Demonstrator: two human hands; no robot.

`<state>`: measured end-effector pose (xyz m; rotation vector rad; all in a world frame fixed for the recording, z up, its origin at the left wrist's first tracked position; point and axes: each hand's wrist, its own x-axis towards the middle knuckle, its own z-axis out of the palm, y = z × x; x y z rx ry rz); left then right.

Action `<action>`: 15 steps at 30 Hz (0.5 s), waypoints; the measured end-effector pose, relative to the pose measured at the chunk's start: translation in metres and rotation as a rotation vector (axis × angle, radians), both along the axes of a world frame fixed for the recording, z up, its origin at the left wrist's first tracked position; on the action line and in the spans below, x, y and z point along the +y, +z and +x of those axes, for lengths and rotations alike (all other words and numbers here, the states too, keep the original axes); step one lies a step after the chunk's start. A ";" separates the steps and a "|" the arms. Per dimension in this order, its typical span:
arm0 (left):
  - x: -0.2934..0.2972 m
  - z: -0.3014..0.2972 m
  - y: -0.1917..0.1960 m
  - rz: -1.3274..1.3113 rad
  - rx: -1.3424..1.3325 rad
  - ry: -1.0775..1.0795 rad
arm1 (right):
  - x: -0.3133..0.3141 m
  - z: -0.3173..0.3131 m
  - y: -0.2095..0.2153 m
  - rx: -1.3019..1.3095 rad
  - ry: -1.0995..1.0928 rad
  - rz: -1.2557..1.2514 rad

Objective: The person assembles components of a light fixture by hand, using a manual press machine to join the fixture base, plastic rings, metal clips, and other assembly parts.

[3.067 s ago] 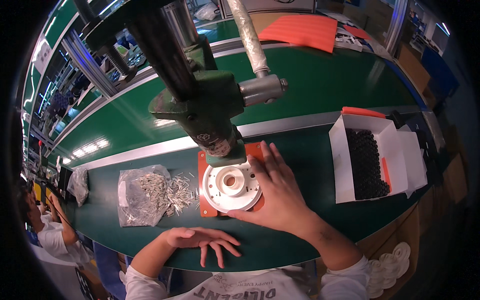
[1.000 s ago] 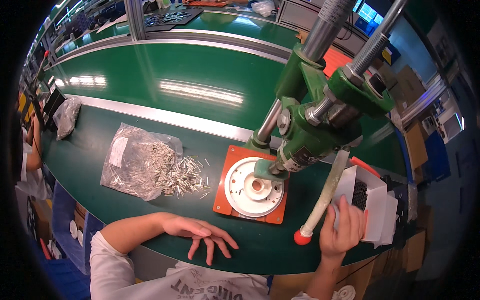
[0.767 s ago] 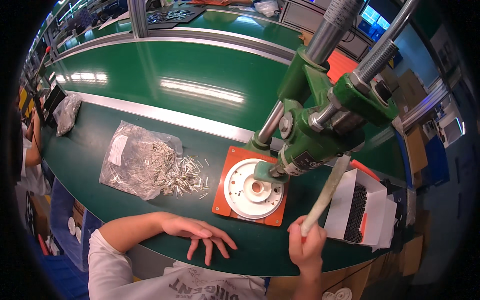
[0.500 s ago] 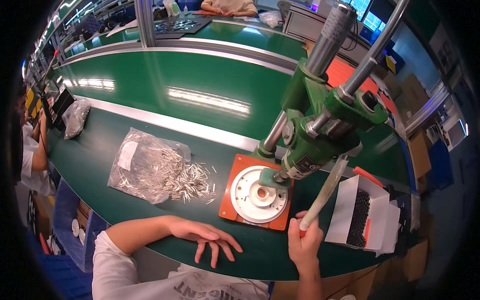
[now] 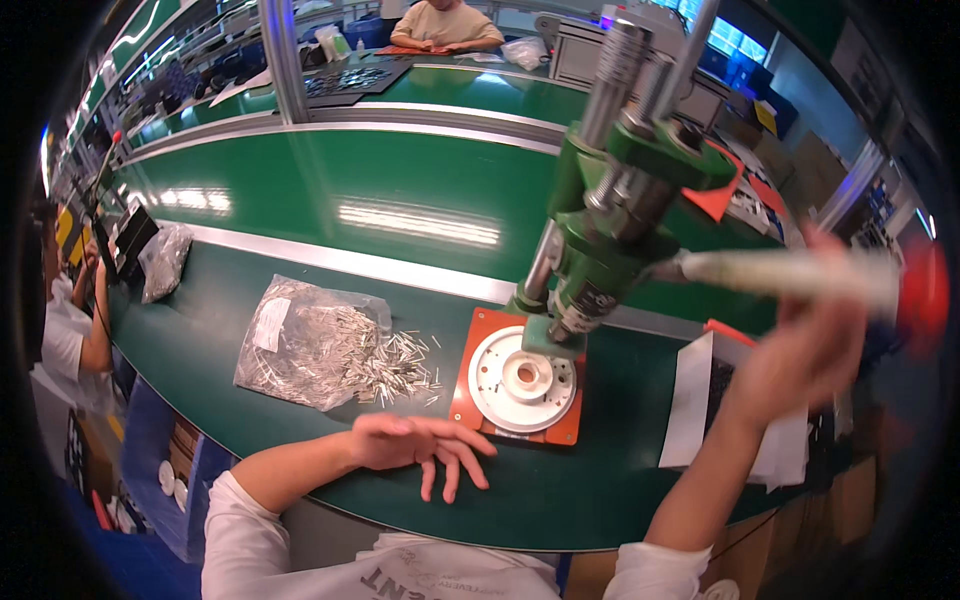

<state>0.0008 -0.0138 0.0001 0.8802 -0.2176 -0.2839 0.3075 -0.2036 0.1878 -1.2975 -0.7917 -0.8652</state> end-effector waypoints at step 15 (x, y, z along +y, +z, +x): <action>0.020 -0.010 -0.012 0.000 -0.006 0.728 | 0.038 0.020 0.007 0.597 0.585 -0.666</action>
